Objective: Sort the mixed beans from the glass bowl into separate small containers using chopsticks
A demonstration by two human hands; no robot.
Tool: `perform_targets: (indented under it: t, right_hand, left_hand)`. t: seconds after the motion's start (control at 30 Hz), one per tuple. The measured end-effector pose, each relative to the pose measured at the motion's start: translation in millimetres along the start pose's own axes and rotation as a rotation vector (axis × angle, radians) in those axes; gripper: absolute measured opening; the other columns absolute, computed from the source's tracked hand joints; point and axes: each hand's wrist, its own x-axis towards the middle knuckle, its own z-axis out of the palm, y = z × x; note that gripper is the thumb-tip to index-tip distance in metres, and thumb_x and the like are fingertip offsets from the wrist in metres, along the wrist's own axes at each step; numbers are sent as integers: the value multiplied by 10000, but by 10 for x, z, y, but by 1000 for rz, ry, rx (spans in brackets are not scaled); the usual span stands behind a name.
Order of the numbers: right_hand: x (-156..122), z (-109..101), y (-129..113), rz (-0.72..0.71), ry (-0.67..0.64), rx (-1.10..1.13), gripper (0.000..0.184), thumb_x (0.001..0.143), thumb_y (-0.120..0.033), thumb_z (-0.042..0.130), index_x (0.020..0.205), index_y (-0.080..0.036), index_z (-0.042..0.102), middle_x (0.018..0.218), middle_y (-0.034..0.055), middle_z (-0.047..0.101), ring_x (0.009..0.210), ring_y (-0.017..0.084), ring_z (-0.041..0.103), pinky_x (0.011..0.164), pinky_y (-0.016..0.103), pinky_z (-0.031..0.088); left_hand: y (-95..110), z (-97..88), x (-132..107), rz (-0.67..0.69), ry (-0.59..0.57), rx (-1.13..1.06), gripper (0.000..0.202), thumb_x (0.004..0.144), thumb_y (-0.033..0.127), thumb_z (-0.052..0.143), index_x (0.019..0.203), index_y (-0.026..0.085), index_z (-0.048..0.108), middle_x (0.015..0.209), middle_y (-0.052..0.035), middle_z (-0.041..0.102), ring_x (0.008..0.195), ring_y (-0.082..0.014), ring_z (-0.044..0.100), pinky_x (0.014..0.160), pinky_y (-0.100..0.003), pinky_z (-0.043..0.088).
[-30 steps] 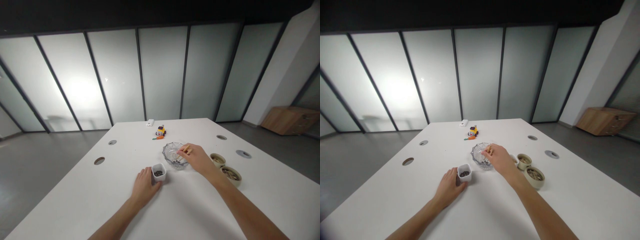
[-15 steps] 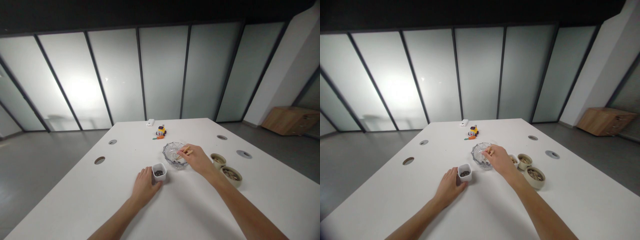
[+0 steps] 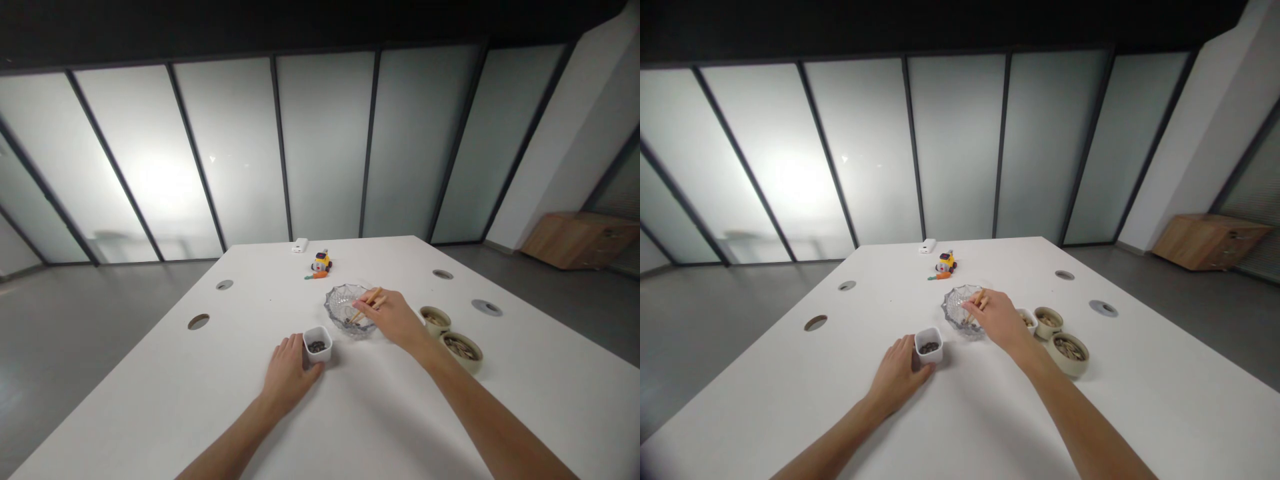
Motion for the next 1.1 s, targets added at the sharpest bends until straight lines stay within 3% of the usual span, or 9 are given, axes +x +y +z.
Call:
perform_targets:
  t: [0.3,0.9,1.1]
  right_hand:
    - [22,21,115,-49,107,-38,275,936,-429,583,776,-253,722,887,60,789,854,233,725,819,354,557]
    - [34,58,202,-46,77,-52,261,934,-420,587,776,-253,710,893,65,781,860,237,725,807,357,549]
    - [40,8,183,-34,119,-61,280,942,-447,586,779,-255,709,884,56,780,858,240,725,828,366,545]
  left_hand:
    - [-5,8,-2,-7,2,-5,281,876,427,640,1047,215,570,1085,-84,674,1060,-273,609,889,-354,417]
    - [-9,12,-4,-7,8,-9,270,869,429,655,1023,225,567,1076,-77,674,1068,-277,606,888,-351,414]
    - [-16,17,-9,3,9,-21,259,869,431,644,1007,227,563,1080,-77,671,1060,-275,600,887,-353,407]
